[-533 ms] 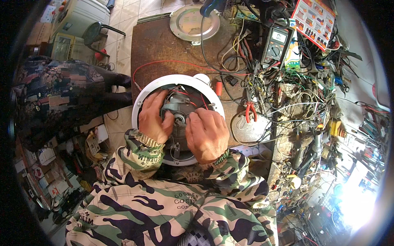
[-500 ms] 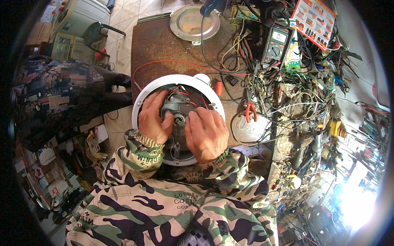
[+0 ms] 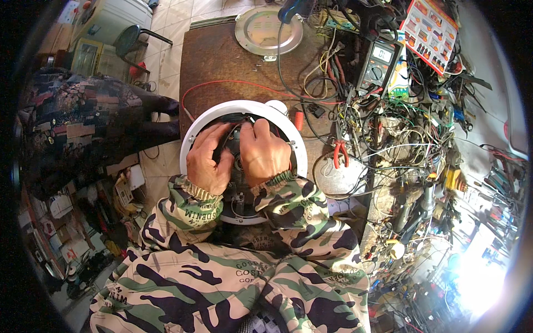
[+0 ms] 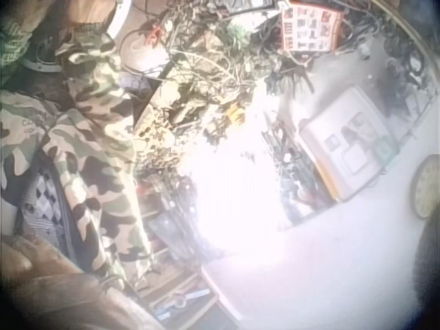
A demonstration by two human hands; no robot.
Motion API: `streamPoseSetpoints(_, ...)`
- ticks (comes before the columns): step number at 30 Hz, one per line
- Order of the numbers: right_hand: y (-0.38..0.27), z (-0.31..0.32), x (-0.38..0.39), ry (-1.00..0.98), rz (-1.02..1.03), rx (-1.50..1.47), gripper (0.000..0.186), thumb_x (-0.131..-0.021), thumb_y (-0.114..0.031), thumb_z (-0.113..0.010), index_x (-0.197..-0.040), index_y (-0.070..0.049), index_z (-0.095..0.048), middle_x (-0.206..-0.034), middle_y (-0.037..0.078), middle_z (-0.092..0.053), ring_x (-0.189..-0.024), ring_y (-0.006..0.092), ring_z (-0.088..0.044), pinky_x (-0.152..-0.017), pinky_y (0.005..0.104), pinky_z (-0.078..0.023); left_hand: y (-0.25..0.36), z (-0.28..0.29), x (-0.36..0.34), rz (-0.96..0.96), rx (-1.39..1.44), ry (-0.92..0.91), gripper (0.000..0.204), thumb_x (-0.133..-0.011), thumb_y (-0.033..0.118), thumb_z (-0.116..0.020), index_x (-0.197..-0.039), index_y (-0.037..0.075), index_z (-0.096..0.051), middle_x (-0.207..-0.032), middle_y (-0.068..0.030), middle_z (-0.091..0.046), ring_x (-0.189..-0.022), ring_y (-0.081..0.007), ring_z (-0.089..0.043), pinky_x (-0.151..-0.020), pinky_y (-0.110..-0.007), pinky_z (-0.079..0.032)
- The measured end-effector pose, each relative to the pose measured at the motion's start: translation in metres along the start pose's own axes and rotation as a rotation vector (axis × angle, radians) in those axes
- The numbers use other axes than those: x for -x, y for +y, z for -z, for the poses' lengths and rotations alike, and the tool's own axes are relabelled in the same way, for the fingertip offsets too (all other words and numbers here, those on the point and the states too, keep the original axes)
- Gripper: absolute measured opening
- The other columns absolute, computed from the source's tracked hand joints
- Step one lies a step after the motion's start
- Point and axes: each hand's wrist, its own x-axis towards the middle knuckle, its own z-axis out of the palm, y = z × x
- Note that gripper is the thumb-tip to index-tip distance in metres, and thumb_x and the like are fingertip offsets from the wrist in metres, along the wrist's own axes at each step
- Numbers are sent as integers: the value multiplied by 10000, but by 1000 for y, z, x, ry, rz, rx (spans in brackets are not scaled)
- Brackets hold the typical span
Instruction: The person works on the internal wiring of a white circular appliance, likely a fan motor. They use pliers and a multimeter to strip, twist, and test wires, then connect them to terminals inside the housing.
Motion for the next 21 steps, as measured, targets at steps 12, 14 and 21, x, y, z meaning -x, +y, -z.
streamPoseSetpoints(12,3,-6,1,-10,-34,22,72,-839,-63,-693,-900,-86,-661,-839,105,-557,-656,347,-673,-561,448,-545,-10,3,6,84,-17,-22,510,-823,-10,-702,-1325,-13,-613,-1222,-237,-684,-1126,-396,-676,-966,-433,-541)
streamPoseSetpoints(14,4,-4,5,-16,-57,1,71,-847,-68,-716,-898,-89,-672,-838,98,-566,-671,347,-672,-566,459,-545,-8,2,6,106,-12,-26,484,-831,5,-716,-1305,-14,-622,-1196,-233,-695,-1101,-382,-692,-951,-428,-549)
streamPoseSetpoints(21,0,0,12,14,-68,-62,142,-851,-76,-741,-991,-91,-721,-870,89,-607,-684,339,-679,-567,444,-548,-5,-1,-4,519,176,-151,454,-861,123,-756,-1287,27,-632,-1174,-250,-710,-1090,-378,-705,-959,-445,-542)
